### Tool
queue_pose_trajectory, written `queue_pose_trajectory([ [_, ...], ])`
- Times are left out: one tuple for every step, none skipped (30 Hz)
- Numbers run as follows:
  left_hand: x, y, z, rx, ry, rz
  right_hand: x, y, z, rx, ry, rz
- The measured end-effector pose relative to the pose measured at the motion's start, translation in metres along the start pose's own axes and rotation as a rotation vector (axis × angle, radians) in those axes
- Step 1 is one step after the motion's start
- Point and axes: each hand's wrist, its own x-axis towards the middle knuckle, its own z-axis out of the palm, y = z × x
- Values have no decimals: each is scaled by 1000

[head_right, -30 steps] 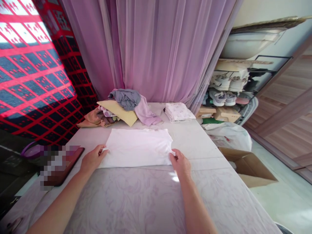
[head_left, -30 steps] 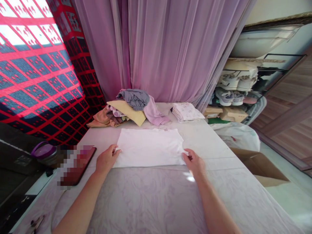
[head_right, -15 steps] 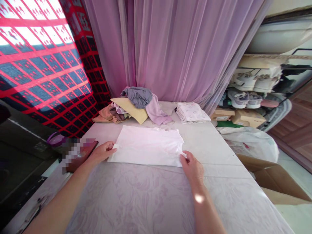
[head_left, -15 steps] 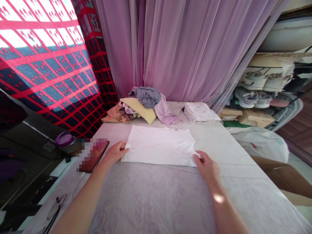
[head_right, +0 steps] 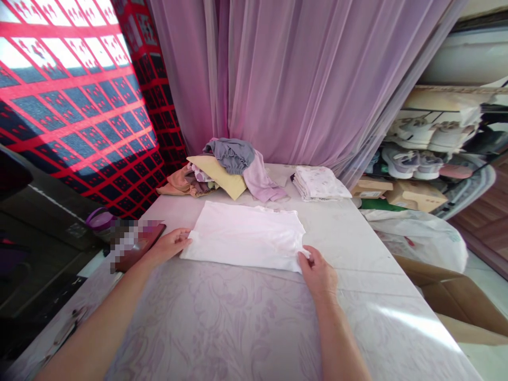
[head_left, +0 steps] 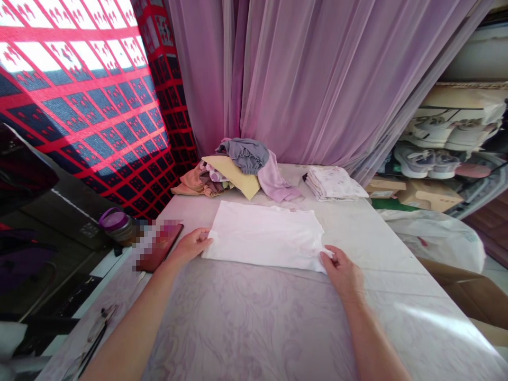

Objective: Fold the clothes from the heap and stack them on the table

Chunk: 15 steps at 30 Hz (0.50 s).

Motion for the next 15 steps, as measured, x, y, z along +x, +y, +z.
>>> queue_pose_trajectory([
  [-2,1,0,45,-19,5,0,0,0,2,5,-1],
  [-5,4,1,96,-37,10,0,1,0,2,4,3],
  [-8,7,2,154,-50,9,1,1,1,-1,-2,14],
  [-11,10,2,217,-47,1,1,2,1,-10,-12,31],
  [-14,14,2,277,-43,-5,2,3,1,-25,-28,51],
  [-16,18,2,330,-40,-7,2,4,1,-44,-47,71],
  [-19,22,2,376,-36,-9,3,6,1,-64,-63,86],
  [-21,26,2,418,-25,-13,3,6,0,-79,-69,88],
  [-22,30,2,459,-4,-10,3,7,-1,-80,-59,74],
  [-23,33,4,500,29,6,2,6,-2,-65,-32,41],
  [-23,36,6,536,65,44,2,3,-3,-42,16,-8],
  [-24,39,10,561,93,108,0,-1,-5,-16,78,-68],
  [-24,42,15,573,103,193,-2,-6,-6,5,138,-140],
  [-23,44,22,576,90,280,-5,-13,-7,20,180,-219],
  [-23,46,30,577,57,351,-8,-21,-8,29,191,-303],
])
